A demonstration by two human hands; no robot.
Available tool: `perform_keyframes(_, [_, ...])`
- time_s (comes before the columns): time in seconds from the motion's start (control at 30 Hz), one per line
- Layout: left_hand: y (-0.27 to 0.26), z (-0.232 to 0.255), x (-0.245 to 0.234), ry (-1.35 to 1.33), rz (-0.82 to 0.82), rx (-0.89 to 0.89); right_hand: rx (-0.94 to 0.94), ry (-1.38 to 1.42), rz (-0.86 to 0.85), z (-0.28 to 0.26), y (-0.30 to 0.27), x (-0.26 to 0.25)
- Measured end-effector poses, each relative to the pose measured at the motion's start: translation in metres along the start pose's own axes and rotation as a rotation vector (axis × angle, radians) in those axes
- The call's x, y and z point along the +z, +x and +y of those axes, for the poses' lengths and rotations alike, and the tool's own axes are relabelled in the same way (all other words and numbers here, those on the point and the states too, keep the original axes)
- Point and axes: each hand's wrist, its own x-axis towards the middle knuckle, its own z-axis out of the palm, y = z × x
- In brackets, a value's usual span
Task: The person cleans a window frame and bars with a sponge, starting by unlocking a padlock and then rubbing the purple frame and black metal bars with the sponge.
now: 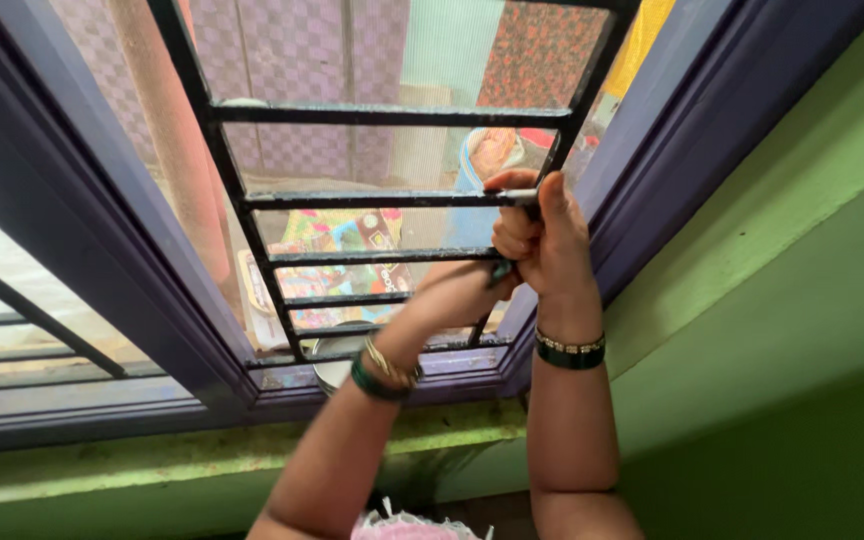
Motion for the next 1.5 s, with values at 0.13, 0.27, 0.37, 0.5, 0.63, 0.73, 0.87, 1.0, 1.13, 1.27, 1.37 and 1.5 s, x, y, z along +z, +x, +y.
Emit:
perform_keyframes(0.13, [0.001, -0.007, 0.007, -0.124, -0.071, 0.123, -0.029, -0.002, 0.050, 0.005, -0.003, 0.005])
perform_keyframes(0.27, [-0.023, 0.022, 0.062, 0.377, 0.745, 0.076, -0.070, -0.059, 0.093, 0.006, -0.005, 0.010])
perform_keyframes(0.37, [-0.026, 0.017, 0.073, 0.581, 0.954, 0.118, -0.058, -0.015, 0.106, 0.005, -0.003, 0.010])
perform_keyframes(0.5, [-0.034, -0.014, 0.083, 0.841, 0.942, 0.246, -0.075, -0.051, 0.099, 0.008, -0.002, 0.007])
perform_keyframes(0.63, [-0.053, -0.052, 0.111, 0.933, 0.930, 0.509, -0.108, -0.043, 0.108, 0.017, -0.006, -0.004])
perform_keyframes(0.73, [-0.069, -0.065, 0.131, 0.711, 0.774, 0.401, -0.213, -0.024, 0.227, 0.038, -0.023, -0.006])
perform_keyframes(0.87, [-0.064, -0.060, 0.143, 0.749, 0.819, 0.138, -0.245, -0.158, 0.239, 0.071, -0.057, -0.010])
perform_keyframes(1.0, [-0.057, -0.051, 0.127, 0.821, 0.824, 0.131, 0.009, -0.188, 0.226, 0.088, -0.089, -0.018])
perform_keyframes(1.13, [-0.051, -0.045, 0.093, 0.740, 0.731, 0.110, 0.055, -0.140, 0.151, 0.096, -0.101, -0.022])
perform_keyframes(1.27, [-0.054, -0.039, 0.067, 0.658, 0.242, -0.049, 0.143, -0.072, 0.263, 0.108, -0.107, -0.017])
perform_keyframes(1.37, [-0.070, -0.030, 0.064, 0.782, 0.397, 0.068, 0.100, -0.056, 0.276, 0.116, -0.118, -0.010])
perform_keyframes(1.5, [-0.082, -0.026, 0.061, 0.955, 0.579, 0.162, 0.085, -0.089, 0.278, 0.124, -0.131, -0.008])
